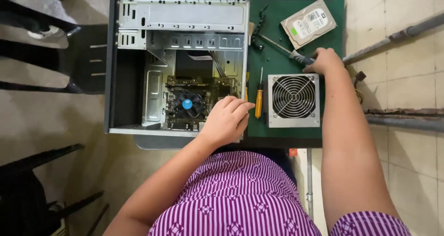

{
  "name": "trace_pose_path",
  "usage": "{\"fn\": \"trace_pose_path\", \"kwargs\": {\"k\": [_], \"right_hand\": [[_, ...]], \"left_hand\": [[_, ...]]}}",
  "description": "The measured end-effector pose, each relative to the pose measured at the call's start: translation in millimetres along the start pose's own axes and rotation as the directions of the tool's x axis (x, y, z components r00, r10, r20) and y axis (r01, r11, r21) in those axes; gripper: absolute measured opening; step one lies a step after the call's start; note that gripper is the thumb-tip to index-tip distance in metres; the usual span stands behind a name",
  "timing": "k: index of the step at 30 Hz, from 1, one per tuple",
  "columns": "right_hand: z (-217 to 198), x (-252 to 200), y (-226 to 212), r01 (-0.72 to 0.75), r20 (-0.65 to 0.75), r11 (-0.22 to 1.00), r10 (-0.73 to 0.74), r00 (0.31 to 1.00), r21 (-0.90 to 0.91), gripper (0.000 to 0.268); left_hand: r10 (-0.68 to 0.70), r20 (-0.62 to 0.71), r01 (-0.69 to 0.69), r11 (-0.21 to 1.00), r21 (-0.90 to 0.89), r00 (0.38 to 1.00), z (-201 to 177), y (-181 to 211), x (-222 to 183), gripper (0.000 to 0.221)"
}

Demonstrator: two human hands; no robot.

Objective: The person is using a screwdriver to remove the screws holding a power supply unit into a computer case.

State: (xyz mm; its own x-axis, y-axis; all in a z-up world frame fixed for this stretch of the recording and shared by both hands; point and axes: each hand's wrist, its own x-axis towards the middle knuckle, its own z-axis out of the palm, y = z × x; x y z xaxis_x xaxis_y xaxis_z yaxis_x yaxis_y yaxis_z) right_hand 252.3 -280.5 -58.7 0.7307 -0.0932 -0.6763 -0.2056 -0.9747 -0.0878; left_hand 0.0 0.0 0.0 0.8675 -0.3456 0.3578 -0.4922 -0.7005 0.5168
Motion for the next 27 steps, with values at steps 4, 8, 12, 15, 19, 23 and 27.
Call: {"fn": "trace_pose_path", "kwargs": {"k": [4, 8, 12, 15, 19, 23, 27], "right_hand": [[1.6, 17.0, 18.8, 0.134, -0.020, 0.989, -0.136, 0.991, -0.058, 0.057], [-21.4, -0.4, 53.8, 0.399, -0.334, 0.916, -0.368, 0.868, 0.027, 0.044], [-67.9, -114.5, 60.5, 0.602, -0.600, 0.797, -0.505, 0.620, -0.049, 0.037], [-82.0, -200.2, 60.3, 0.692, -0.726, 0.722, -0.479, 0.493, -0.007, 0.034], [-75.0, -249.5, 91.7, 0.790, -0.801, 0.582, -0.558, 0.216, -0.193, 0.042], [-62.9, -273.2, 103.8, 0.744, -0.856, 0.646, -0.470, 0.216, -0.167, 0.039], [-46.0, -270.0, 114.4, 0.696, -0.867, 0.715, -0.386, 0.314, -0.067, 0.042]], "left_hand": [[-0.024, 0.009, 0.023, 0.999, 0.029, 1.000, -1.0, 1.8, 0.3, 0.025], [-0.008, -0.011, 0.008, 0.997, 0.079, 1.000, -3.7, 4.1, 7.5, 0.024], [-0.150, -0.068, 0.151, 0.989, 0.005, 0.986, 0.6, 8.3, 28.2, 0.031], [-0.118, -0.073, 0.109, 0.988, -0.112, 0.990, 5.1, 34.6, 103.0, 0.052], [0.059, 0.030, -0.045, 0.940, -0.337, 0.998, 31.2, 66.3, 163.1, 0.092], [0.155, 0.390, 0.071, 0.859, -0.507, 0.908, 50.0, 91.7, 181.6, 0.019], [0.116, 0.545, 0.148, 0.897, -0.416, 0.830, 83.2, 95.0, 173.8, 0.020]]}}
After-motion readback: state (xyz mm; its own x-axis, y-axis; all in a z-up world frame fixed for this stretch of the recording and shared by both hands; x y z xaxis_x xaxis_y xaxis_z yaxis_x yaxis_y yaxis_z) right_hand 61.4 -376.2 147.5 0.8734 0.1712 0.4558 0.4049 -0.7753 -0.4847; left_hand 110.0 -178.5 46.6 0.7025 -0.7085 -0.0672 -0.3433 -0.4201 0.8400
